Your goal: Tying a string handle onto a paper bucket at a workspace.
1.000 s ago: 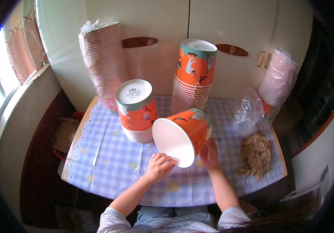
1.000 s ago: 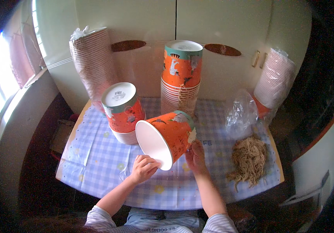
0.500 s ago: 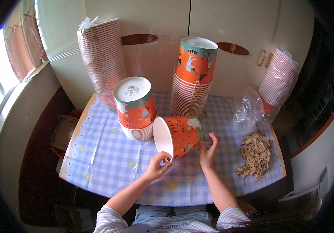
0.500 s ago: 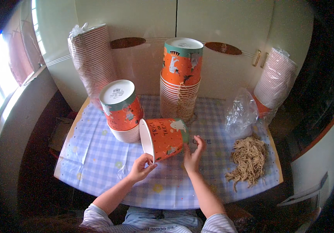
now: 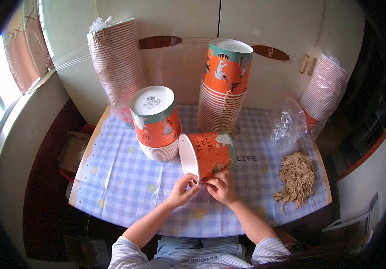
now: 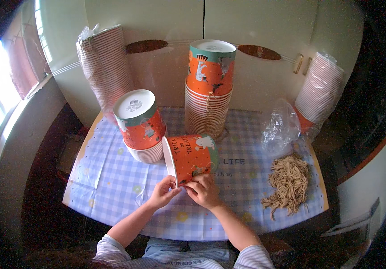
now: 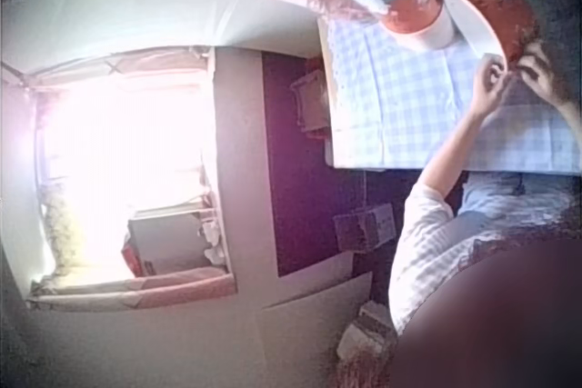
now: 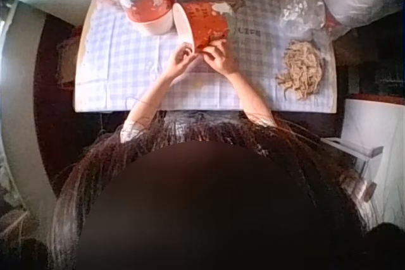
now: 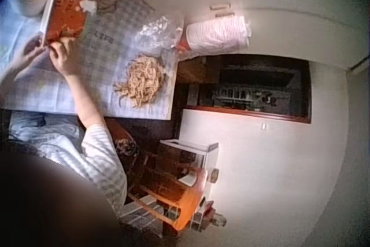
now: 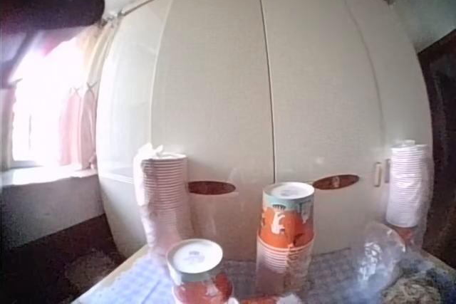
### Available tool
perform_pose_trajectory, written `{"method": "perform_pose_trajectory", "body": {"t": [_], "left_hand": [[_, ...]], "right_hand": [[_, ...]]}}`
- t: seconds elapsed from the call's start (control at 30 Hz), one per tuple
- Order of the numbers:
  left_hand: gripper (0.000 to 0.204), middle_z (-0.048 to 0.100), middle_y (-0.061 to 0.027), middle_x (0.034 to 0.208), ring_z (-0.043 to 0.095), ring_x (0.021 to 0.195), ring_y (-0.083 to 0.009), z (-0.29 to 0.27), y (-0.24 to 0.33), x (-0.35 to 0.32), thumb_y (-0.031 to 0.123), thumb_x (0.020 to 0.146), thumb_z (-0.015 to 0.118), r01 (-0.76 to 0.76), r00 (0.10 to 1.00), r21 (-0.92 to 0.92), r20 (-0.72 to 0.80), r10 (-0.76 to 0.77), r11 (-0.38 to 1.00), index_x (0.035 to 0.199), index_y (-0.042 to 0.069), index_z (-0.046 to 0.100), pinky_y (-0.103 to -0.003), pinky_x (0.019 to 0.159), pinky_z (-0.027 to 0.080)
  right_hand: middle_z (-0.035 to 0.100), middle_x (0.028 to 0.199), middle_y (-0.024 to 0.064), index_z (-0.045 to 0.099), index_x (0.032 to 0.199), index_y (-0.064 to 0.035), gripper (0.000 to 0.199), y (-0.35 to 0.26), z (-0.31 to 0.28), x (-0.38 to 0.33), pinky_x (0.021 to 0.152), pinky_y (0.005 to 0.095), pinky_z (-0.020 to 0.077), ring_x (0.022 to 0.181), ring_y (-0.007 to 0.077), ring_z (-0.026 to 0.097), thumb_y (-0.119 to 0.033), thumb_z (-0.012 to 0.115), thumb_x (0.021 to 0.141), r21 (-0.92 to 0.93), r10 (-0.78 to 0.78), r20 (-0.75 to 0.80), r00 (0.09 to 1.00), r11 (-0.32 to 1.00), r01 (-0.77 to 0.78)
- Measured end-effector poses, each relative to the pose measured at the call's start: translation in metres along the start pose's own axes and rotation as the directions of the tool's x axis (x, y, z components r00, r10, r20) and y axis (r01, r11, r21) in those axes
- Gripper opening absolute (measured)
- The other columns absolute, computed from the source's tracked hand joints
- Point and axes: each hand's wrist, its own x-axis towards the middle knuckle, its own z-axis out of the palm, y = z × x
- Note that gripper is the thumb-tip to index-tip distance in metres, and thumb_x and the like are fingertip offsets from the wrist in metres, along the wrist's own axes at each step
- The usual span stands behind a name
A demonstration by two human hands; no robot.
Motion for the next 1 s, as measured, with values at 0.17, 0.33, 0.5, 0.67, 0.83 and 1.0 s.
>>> {"method": "perform_pose_trajectory", "body": {"t": [0.17, 0.33, 0.5, 0.67, 0.83, 1.0], "left_hand": [[0.018, 0.050, 0.0013, 0.087, 0.042, 0.073, -0.0070, -0.001, 0.001, 0.000, 0.006, 0.078, 0.063, -0.005, 0.999, 0.074, 0.042, 0.002, 0.997, 0.093, 0.005, 0.053, -0.020, 0.065, 0.037], [0.019, 0.050, 0.0009, 0.086, 0.041, 0.069, -0.0076, 0.000, -0.001, -0.001, 0.007, 0.077, 0.065, -0.018, 0.999, 0.091, 0.043, 0.014, 0.996, 0.091, 0.005, 0.053, -0.020, 0.063, 0.037], [0.018, 0.049, 0.0008, 0.086, 0.041, 0.070, -0.0076, 0.001, -0.001, -0.001, 0.008, 0.077, 0.065, 0.001, 0.999, 0.086, 0.043, -0.005, 0.996, 0.090, 0.005, 0.053, -0.020, 0.063, 0.037], [0.018, 0.050, 0.0006, 0.086, 0.043, 0.072, -0.0082, 0.002, -0.002, -0.001, 0.008, 0.077, 0.065, 0.005, 0.999, 0.066, 0.037, -0.007, 0.998, 0.091, 0.005, 0.052, -0.021, 0.064, 0.037], [0.018, 0.050, 0.0005, 0.087, 0.044, 0.075, -0.0081, 0.005, -0.002, 0.000, 0.008, 0.078, 0.064, -0.014, 0.999, 0.084, 0.038, 0.011, 0.996, 0.090, 0.006, 0.052, -0.021, 0.065, 0.038], [0.017, 0.052, 0.0006, 0.085, 0.047, 0.075, -0.0084, 0.003, -0.003, -0.001, 0.006, 0.077, 0.065, -0.042, 0.999, 0.118, 0.038, 0.038, 0.992, 0.089, 0.006, 0.052, -0.022, 0.064, 0.038]], "right_hand": [[0.049, 0.090, 0.0002, 0.055, 0.091, -0.0176, 0.035, -0.001, 0.001, -0.004, 0.078, 0.0399, 0.0385, 0.085, 0.0211, 0.050, -0.011, 0.072, 0.061, -0.020, -0.020, 0.011, 1.000, 1.000, 0.020], [0.049, 0.090, -0.0009, 0.055, 0.090, -0.0181, 0.034, 0.001, 0.002, -0.006, 0.078, 0.0411, 0.0368, 0.085, 0.0209, 0.049, -0.012, 0.072, 0.061, 0.000, -0.037, 0.015, 0.999, 0.999, 0.037], [0.049, 0.089, -0.0009, 0.056, 0.088, -0.0176, 0.032, 0.001, 0.003, -0.007, 0.079, 0.0413, 0.0365, 0.085, 0.0208, 0.049, -0.013, 0.072, 0.061, -0.008, -0.032, 0.014, 0.999, 0.999, 0.032], [0.051, 0.088, 0.0003, 0.056, 0.084, -0.0159, 0.026, 0.000, 0.003, -0.005, 0.081, 0.0419, 0.0366, 0.085, 0.0217, 0.050, -0.013, 0.070, 0.063, -0.001, -0.011, 0.014, 1.000, 1.000, 0.011], [0.052, 0.087, 0.0013, 0.055, 0.079, -0.0133, 0.021, 0.001, -0.005, 0.000, 0.079, 0.0404, 0.0384, 0.083, 0.0227, 0.051, -0.011, 0.068, 0.063, 0.028, 0.002, 0.003, 1.000, 1.000, -0.002], [0.053, 0.081, 0.0037, 0.053, 0.073, -0.0094, 0.016, 0.006, -0.023, 0.016, 0.071, 0.0354, 0.0418, 0.078, 0.0229, 0.052, -0.005, 0.064, 0.063, 0.163, 0.104, -0.011, 0.995, 0.981, -0.101]]}}
